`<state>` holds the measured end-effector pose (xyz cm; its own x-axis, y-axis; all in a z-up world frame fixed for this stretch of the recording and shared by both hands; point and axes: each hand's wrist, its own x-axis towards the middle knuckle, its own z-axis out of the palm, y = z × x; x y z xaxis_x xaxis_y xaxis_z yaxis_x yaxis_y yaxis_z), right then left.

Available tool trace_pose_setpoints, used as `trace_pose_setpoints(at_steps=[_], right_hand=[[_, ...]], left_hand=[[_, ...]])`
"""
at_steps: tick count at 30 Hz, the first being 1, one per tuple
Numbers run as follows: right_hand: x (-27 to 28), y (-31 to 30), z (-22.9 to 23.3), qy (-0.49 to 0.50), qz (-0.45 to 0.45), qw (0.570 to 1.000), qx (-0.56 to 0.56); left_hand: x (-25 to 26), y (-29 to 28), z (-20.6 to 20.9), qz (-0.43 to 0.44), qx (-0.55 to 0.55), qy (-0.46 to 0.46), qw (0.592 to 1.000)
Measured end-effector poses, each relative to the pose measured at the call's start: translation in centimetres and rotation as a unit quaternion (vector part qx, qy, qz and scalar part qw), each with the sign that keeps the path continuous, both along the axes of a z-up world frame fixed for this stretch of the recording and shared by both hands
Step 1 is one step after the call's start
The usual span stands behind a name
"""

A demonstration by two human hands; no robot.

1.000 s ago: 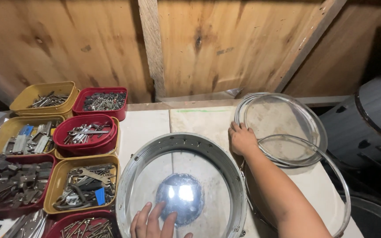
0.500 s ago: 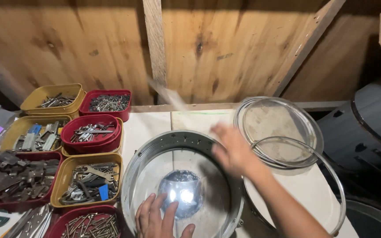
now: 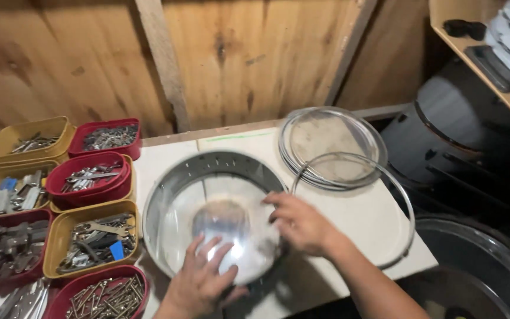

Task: The person uses a green marker to apply substance to the metal lugs and tension rods of a snare drum shell. They then place a clear drum head onto the shell and position a metal rim over it.

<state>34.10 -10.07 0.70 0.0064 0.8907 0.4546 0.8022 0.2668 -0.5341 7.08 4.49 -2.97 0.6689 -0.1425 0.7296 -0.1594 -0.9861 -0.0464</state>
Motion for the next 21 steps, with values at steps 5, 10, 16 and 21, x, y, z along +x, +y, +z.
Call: trace_pose_setpoints(at_steps=[5,10,16,21], right_hand=[[2.4,-7.2,-0.9,0.004,-0.21,0.976,-0.053],[4.6,-14.2,-8.8,0.025,-0.362,0.91,-0.201],[5.4,-18.4,-15.0,-0.092,-0.4,0.845,-0.343],[4.9,-18.1,-14.3,-0.085,-0.397,0.834,-0.373]], left_hand=[[3.9,2.9,-0.3,0.045,0.03,0.002,0.999],[8.0,6.1,-0.4,0.094,0.057,0.008,0.994],[12.3,9.2,-1.4,0.171,0.087,0.022,0.981],[14.3,10.9,-1.9,0.226,0.122,0.02,0.966]])
